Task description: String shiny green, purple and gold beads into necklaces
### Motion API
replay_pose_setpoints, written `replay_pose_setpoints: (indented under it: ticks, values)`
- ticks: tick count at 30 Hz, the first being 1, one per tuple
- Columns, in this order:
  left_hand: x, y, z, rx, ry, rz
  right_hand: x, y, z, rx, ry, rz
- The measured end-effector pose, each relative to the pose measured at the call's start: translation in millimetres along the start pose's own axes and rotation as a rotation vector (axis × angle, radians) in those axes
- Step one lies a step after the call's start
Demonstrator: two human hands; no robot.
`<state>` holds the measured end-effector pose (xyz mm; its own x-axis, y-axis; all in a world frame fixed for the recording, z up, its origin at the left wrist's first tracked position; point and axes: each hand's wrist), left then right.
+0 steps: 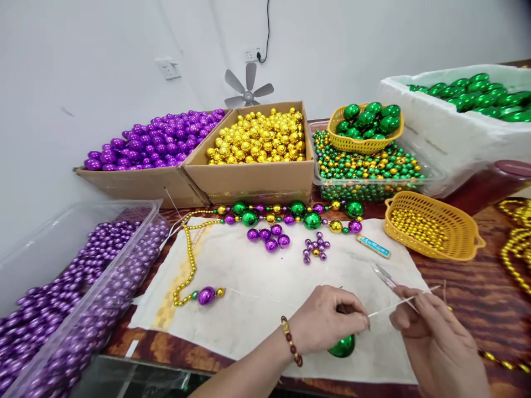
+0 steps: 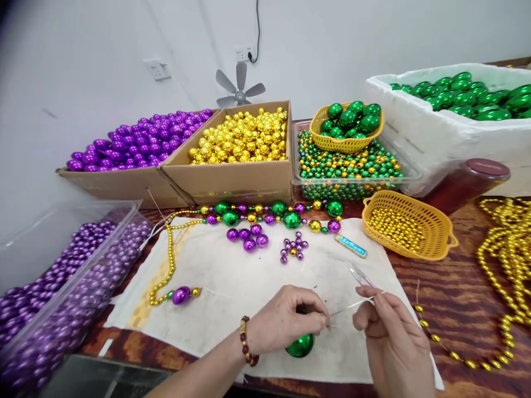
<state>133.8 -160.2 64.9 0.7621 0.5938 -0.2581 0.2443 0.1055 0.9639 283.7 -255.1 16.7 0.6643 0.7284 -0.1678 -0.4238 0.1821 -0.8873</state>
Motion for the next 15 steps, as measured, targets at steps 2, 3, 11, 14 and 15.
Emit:
replay_pose_setpoints:
  ticks: [2, 3, 11, 14, 15]
  values:
    - [-0.7, -1.1, -1.4, 0.013, -0.011, 0.002, -6.5, 1.5, 4.7, 0.006, -0.08, 0.07]
    - [-1.0, -1.7, -2.7, 0.019, -0.02, 0.006, -10.1, 3.0, 6.9, -0.019, -0.127, 0.106]
    - [-21.0, 3.4, -58.7, 0.508, -0.147, 0.155, -2.7, -17.8, -17.0, -0.024, 0.081, 0.016]
    - [-38.8, 7.0, -93.0, 0.753, -0.072, 0.176, -0.6, -33.1, -38.9, -0.082, 0.107, 0.018]
    - [-44.6, 7.2, -103.3, 0.805, -0.061, 0.161, -1.4, -34.7, -45.7, -0.119, 0.085, 0.032]
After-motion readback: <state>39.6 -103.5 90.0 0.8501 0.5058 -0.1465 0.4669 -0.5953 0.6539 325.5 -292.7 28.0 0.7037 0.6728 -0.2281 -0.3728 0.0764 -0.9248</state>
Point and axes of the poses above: each hand's wrist, its own x-axis towards the middle knuckle, its own z-axis out of the palm, y = z × x, and after that the axes turned 2 degrees about x, right-handed
